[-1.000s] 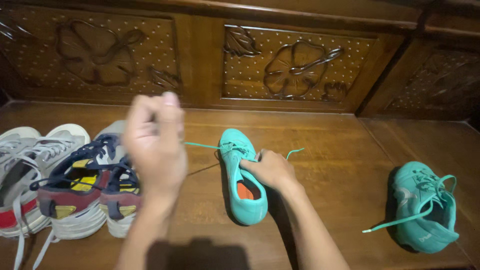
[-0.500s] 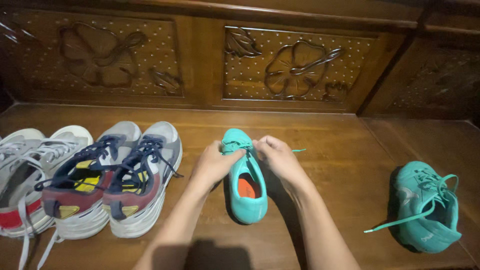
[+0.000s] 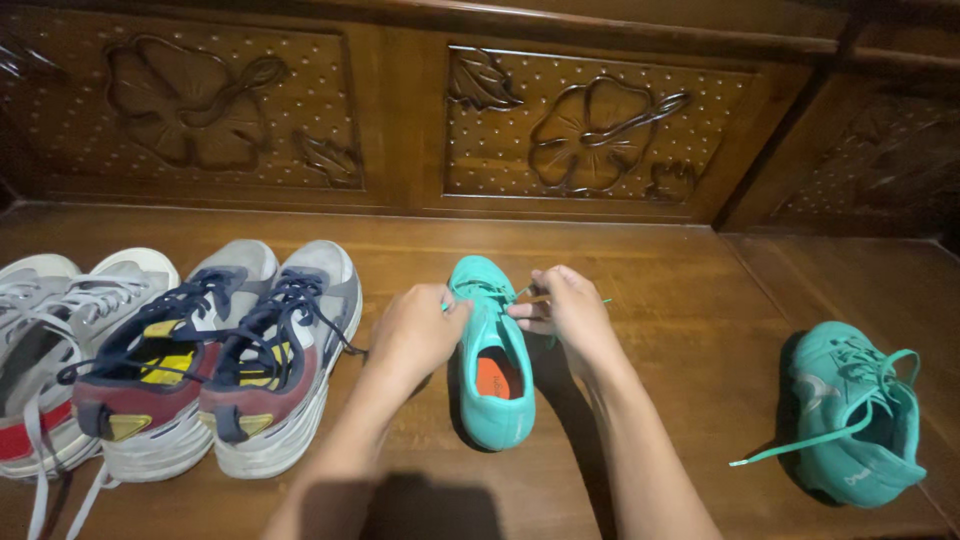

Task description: The person removes the laces from a teal sneaker and then re-laces it by threading the laces through the eyelets and tying a knot. The task is performed on a wooden bench with other shoes visible nearby.

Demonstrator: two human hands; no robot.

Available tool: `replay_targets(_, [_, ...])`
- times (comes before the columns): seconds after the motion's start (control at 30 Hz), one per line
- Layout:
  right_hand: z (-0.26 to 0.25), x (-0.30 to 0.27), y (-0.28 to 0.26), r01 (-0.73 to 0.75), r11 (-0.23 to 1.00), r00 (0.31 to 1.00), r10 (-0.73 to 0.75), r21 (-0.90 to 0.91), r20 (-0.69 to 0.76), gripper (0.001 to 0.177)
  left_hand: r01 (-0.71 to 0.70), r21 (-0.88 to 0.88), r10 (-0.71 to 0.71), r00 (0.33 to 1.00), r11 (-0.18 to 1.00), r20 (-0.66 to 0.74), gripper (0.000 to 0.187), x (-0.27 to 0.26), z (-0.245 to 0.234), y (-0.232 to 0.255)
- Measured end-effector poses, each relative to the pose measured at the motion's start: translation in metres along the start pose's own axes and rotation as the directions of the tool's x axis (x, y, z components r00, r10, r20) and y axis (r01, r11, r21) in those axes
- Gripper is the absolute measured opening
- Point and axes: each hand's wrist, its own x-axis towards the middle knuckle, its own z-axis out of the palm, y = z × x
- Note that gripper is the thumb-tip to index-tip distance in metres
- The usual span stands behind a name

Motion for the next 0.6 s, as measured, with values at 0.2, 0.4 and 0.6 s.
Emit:
replay_targets(0.2, [-0.002, 0.002, 0.005, 0.127, 0.991, 0.992, -0.127, -0.036, -0.005, 0.022, 0.060, -0.093, -0.059, 0.998, 0.994, 0.010, 0.057, -0.002, 0.013, 0.008])
replay_targets(0.4, [-0.005, 0.004, 0.008, 0.065, 0.996, 0.996, -0.069, 0.056, 0.064, 0.018, -0.027, 0.150, 0.048, 0.990, 0.988, -0.133, 0.040, -0.021, 0.028, 0.029])
replay_targets(0.6, [0.002, 0.000, 0.017, 0.219, 0.949, 0.975, -0.221, -0.227, 0.018, 0.025, -0.149, 0.102, 0.172, 0.943, 0.984, -0.284, 0.026, -0.017, 0.019, 0.044])
